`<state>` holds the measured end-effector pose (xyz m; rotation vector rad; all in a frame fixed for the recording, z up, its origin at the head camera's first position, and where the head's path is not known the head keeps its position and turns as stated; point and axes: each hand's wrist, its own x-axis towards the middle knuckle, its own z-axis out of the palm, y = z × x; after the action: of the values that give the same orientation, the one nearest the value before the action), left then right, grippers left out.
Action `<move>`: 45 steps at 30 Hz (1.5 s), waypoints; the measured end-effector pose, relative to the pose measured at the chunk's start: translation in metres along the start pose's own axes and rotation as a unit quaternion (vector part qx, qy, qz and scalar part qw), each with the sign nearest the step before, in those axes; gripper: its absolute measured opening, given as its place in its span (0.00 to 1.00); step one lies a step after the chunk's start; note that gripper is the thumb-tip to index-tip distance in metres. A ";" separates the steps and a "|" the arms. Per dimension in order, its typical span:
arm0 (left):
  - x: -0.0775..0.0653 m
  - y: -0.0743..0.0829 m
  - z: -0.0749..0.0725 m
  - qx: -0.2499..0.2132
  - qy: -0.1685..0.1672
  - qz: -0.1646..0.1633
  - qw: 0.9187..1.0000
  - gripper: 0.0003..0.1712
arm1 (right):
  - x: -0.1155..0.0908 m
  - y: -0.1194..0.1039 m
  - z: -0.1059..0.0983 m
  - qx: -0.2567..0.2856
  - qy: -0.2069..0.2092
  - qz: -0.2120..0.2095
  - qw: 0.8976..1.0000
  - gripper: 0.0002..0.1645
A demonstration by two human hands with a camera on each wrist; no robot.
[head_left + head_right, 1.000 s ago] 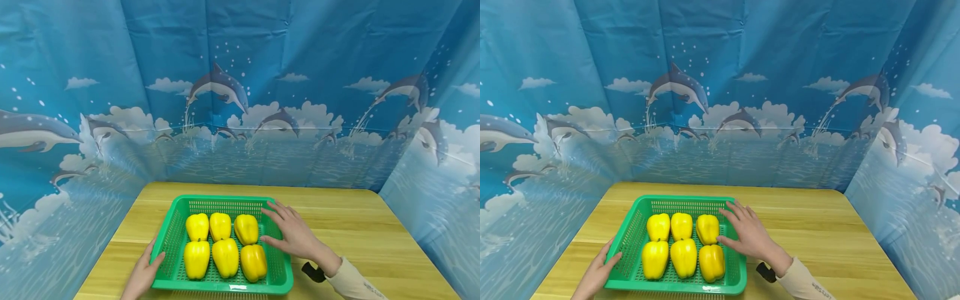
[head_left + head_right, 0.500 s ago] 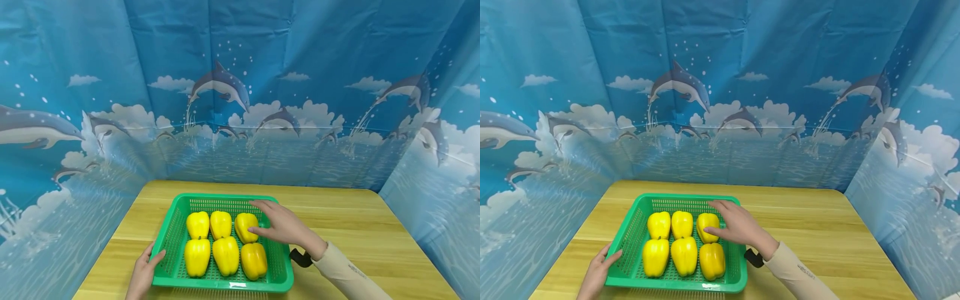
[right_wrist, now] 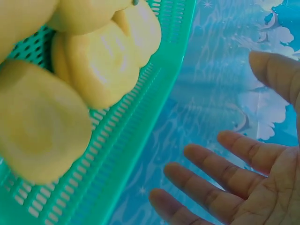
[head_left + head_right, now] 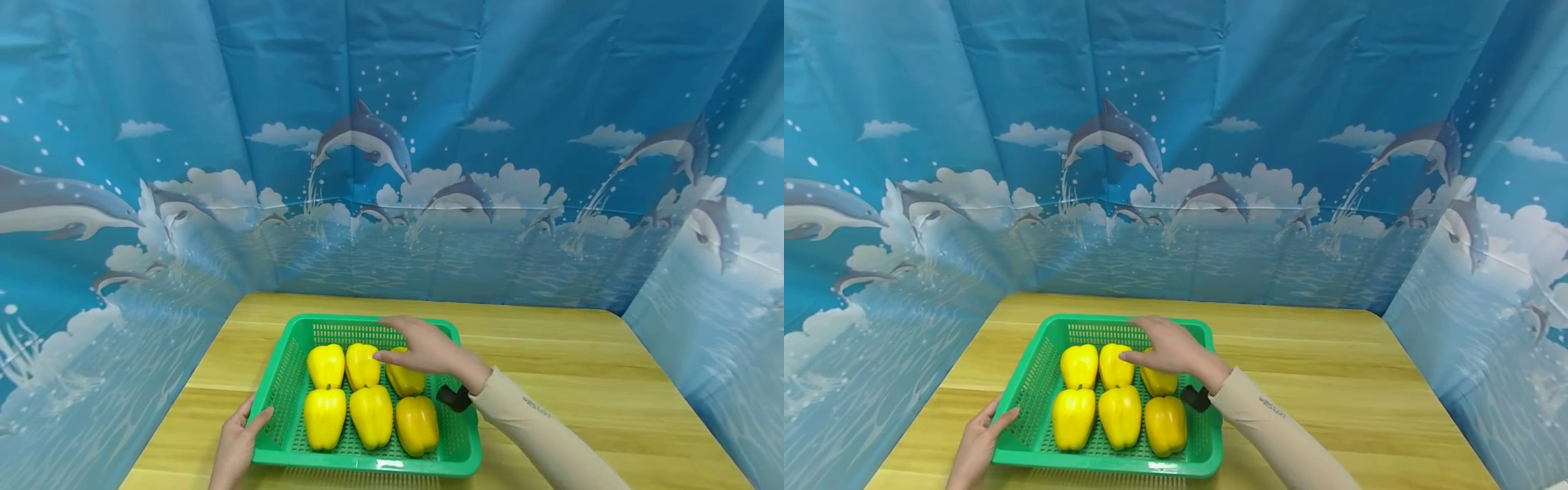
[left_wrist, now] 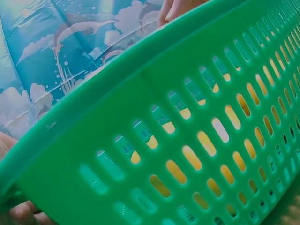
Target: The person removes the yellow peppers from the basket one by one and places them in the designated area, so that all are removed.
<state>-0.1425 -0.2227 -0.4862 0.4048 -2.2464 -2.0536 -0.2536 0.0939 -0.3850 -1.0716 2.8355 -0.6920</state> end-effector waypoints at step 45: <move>-0.001 -0.003 0.001 -0.007 0.002 0.025 1.000 0.31 | 0.097 -0.047 0.092 -0.027 -0.057 0.072 0.995 0.54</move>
<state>-0.1416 -0.2223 -0.4895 0.3473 -2.2160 -2.0412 -0.2811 -0.0351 -0.4357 -0.8727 2.8117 -0.5292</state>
